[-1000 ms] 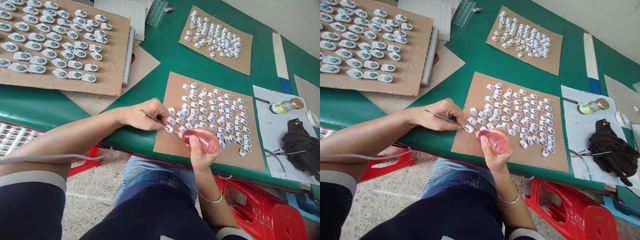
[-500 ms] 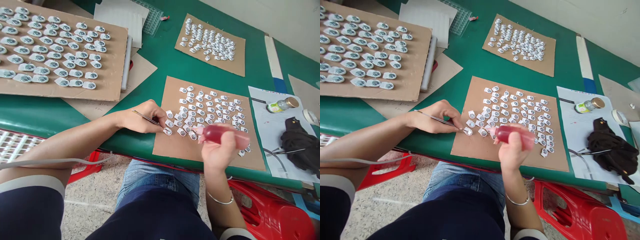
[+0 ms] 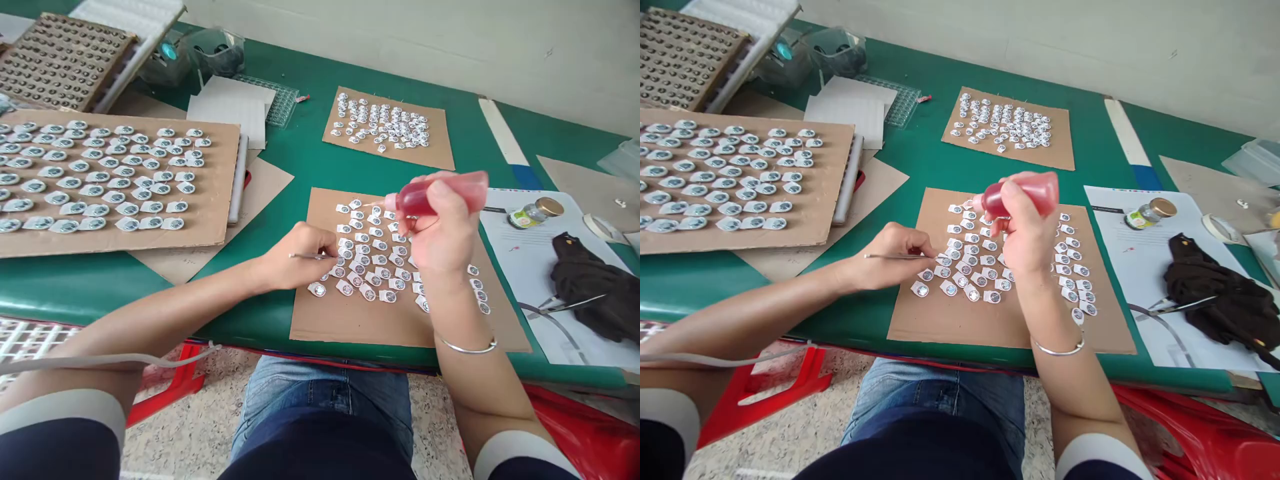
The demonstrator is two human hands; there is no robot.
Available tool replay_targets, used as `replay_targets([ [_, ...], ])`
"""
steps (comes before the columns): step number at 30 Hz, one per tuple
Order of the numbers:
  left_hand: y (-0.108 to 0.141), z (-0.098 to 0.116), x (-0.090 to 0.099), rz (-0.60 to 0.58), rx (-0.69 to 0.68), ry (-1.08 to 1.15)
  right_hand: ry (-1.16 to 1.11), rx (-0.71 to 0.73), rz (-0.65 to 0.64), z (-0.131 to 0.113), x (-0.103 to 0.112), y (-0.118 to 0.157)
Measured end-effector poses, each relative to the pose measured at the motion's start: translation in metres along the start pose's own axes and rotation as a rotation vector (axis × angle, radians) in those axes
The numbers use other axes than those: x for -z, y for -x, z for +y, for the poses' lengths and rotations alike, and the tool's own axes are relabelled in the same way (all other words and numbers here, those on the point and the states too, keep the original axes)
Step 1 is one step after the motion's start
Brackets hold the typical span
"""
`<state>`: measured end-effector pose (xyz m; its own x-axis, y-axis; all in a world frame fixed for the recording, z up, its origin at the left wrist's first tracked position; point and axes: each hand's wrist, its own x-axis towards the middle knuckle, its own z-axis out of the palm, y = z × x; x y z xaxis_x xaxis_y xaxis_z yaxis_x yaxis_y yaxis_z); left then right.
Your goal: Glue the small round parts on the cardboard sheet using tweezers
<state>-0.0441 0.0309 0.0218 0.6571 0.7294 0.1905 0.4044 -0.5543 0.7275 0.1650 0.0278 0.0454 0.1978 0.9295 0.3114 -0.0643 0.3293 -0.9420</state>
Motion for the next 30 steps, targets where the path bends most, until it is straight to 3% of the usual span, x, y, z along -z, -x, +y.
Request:
replay_targets([
  [4, 0.007, -0.016, -0.012, 0.024, -0.113, -0.084, -0.061, -0.085, 0.043, 0.018, -0.001, 0.008],
  [8, 0.011, -0.024, -0.016, -0.021, -0.182, -0.090, -0.002, -0.048, 0.082, 0.022, -0.003, 0.011],
  [18, 0.011, -0.021, -0.016, -0.079, -0.172, -0.089, 0.044, 0.021, 0.149, 0.027, -0.003, 0.016],
  [26, 0.012, -0.017, -0.016, -0.104, -0.250, -0.100, 0.140, 0.039, 0.197, 0.026, -0.010, 0.017],
  [30, 0.011, -0.013, -0.016, -0.136, -0.247, -0.179, 0.184, 0.046, 0.133, 0.033, -0.013, 0.019],
])
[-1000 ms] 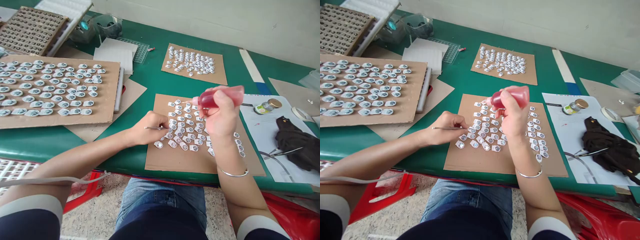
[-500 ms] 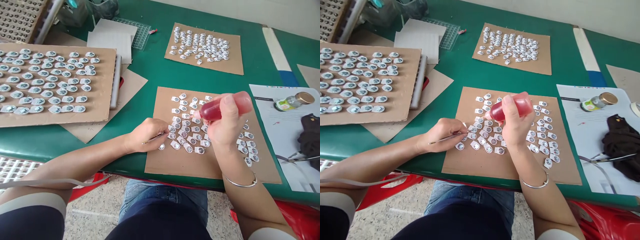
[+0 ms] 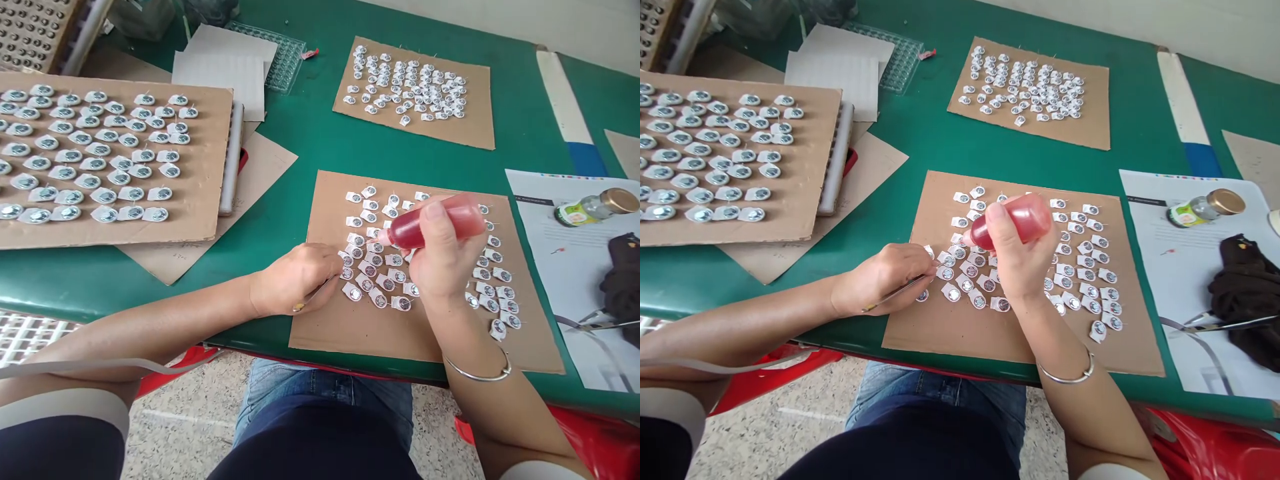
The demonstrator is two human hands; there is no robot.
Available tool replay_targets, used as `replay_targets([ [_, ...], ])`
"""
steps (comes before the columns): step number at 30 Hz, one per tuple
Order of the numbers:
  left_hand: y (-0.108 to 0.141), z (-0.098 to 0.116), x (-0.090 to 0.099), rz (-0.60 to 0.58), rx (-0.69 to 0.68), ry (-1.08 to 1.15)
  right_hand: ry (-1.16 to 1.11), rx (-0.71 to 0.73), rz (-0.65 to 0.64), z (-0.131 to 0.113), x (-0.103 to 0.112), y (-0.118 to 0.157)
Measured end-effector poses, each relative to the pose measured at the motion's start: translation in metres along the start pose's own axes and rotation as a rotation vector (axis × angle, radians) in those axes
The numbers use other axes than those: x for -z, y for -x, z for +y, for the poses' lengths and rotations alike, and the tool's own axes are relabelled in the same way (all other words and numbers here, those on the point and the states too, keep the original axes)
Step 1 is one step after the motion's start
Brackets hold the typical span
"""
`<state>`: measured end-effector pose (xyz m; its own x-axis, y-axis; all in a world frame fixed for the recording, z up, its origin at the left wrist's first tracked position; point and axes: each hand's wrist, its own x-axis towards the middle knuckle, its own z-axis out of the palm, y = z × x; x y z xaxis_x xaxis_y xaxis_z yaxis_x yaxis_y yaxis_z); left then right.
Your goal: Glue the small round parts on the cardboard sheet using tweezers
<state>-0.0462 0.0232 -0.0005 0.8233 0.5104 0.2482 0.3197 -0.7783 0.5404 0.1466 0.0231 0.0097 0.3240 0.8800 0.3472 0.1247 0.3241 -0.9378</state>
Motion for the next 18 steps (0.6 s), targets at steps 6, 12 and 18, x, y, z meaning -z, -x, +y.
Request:
replay_targets([
  [6, 0.002, 0.006, -0.008, -0.036, -0.088, -0.269, 0.282, 0.071, -0.093, 0.007, -0.004, 0.008],
  [12, 0.006, 0.017, -0.021, 0.017, -0.257, -0.597, 0.374, 0.142, -0.219, 0.008, -0.006, 0.011],
  [18, 0.006, 0.019, -0.026, 0.033, -0.279, -0.658, 0.395, 0.154, -0.248, 0.009, -0.008, 0.013],
])
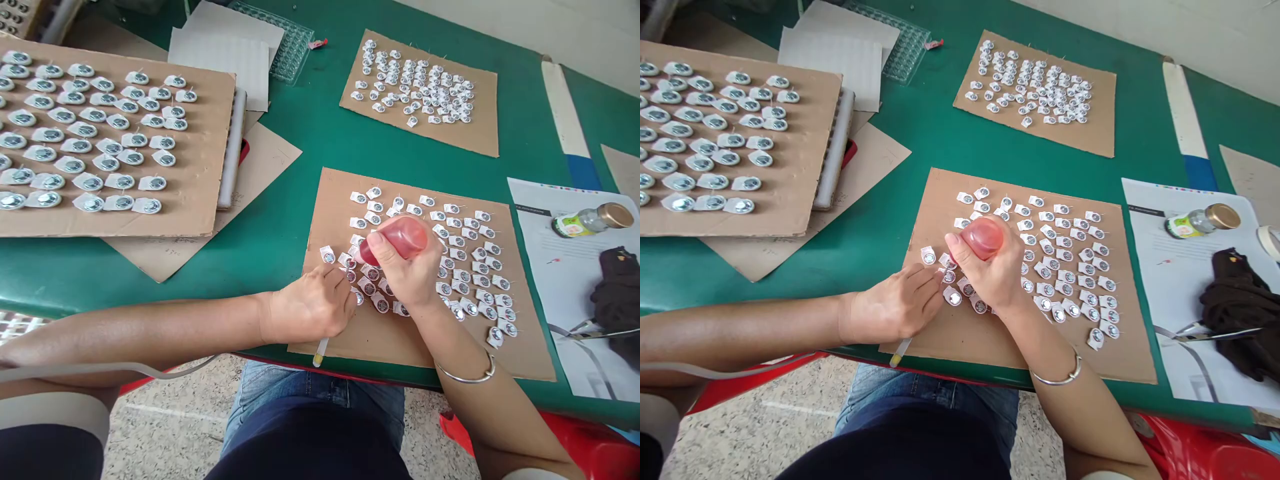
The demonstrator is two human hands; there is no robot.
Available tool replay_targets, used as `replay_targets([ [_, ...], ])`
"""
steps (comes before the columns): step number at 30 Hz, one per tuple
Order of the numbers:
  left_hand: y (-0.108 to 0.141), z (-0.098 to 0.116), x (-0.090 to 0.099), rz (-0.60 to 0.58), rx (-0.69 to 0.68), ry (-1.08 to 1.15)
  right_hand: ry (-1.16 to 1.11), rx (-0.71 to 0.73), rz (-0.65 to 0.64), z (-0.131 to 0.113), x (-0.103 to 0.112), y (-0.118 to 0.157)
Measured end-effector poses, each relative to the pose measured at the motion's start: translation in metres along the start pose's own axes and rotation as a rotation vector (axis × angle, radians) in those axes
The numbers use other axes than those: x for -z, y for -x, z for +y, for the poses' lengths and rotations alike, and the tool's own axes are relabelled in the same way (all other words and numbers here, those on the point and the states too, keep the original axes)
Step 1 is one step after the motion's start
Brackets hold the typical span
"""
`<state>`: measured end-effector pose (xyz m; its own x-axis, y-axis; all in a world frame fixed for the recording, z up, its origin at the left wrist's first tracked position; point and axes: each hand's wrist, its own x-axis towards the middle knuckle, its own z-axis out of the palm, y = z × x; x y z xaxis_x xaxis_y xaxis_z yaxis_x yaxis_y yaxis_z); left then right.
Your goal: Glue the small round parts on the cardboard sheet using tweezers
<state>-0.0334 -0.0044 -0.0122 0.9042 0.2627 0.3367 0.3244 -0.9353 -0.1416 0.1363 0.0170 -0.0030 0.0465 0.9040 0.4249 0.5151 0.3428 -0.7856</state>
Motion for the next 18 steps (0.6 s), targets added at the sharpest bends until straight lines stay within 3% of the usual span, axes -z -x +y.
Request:
replay_targets([
  [6, 0.0007, 0.0008, -0.0013, 0.027, 0.008, 0.002, -0.001, -0.016, -0.041, 0.0002, -0.0021, -0.0001],
  [18, 0.0011, 0.0002, -0.0019, 0.044, 0.030, 0.034, 0.032, 0.028, -0.002, 0.0030, -0.0029, -0.0016],
])
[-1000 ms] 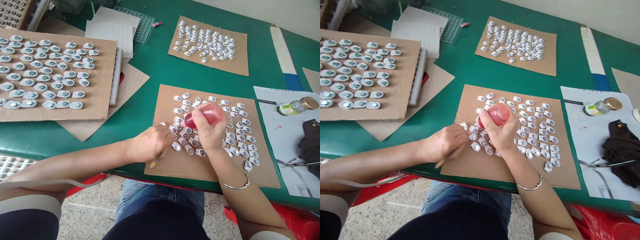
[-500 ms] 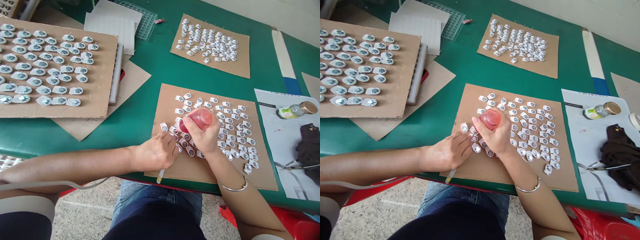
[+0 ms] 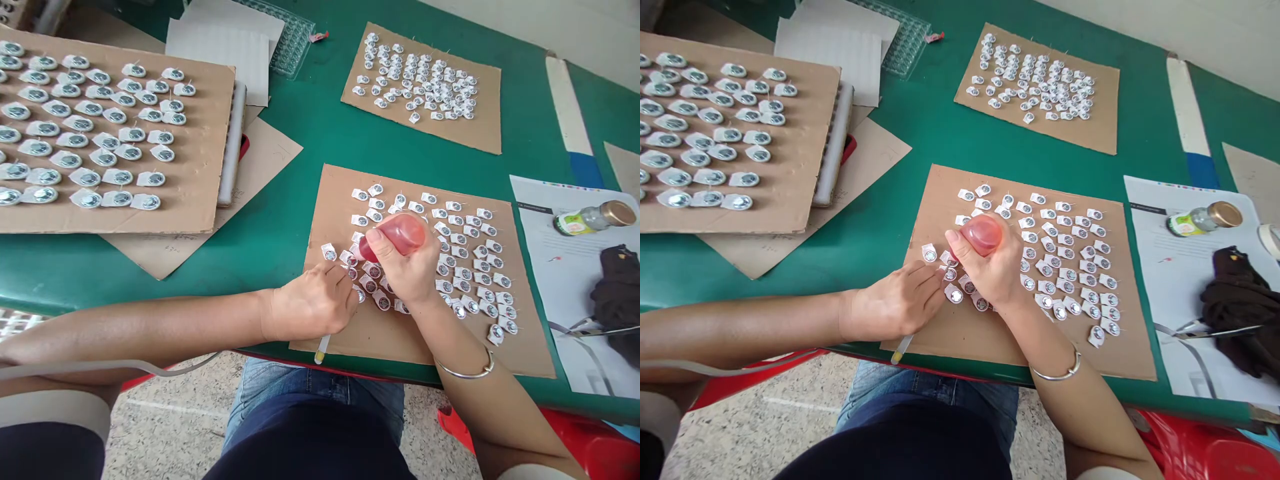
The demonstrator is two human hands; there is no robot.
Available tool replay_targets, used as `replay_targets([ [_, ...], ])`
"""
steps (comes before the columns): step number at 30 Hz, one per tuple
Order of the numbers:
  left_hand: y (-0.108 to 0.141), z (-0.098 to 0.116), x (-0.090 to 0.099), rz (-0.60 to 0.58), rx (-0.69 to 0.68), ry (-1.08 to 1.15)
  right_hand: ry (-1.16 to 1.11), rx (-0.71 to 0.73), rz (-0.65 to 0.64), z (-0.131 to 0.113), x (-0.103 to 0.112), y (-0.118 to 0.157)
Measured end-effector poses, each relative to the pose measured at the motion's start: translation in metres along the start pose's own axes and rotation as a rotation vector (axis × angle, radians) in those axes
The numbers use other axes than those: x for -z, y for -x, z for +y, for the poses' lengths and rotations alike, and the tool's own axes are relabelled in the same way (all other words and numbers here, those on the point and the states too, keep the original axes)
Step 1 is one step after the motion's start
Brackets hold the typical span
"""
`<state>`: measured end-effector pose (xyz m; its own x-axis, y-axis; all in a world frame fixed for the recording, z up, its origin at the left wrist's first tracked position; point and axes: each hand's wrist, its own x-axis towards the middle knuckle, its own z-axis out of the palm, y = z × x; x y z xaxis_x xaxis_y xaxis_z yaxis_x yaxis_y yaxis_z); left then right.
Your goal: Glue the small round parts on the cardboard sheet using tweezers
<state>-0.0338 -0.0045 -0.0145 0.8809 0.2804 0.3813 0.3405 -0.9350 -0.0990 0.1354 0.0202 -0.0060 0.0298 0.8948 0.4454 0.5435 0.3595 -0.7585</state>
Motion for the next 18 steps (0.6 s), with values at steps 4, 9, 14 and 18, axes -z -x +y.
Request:
replay_targets([
  [4, 0.0007, 0.0004, -0.0007, 0.009, 0.005, 0.016, 0.004, -0.006, 0.010, 0.0010, -0.0012, 0.0003],
  [9, 0.0004, 0.0001, -0.0002, 0.021, -0.002, 0.003, 0.021, 0.000, 0.034, 0.0025, -0.0017, 0.0005],
  [14, -0.0001, -0.0011, 0.0017, -0.032, -0.008, -0.015, 0.029, 0.003, 0.056, 0.0042, -0.0015, 0.0001],
  [18, 0.0000, -0.0016, 0.0019, -0.024, -0.010, -0.014, 0.051, -0.007, 0.069, 0.0058, -0.0018, -0.0005],
])
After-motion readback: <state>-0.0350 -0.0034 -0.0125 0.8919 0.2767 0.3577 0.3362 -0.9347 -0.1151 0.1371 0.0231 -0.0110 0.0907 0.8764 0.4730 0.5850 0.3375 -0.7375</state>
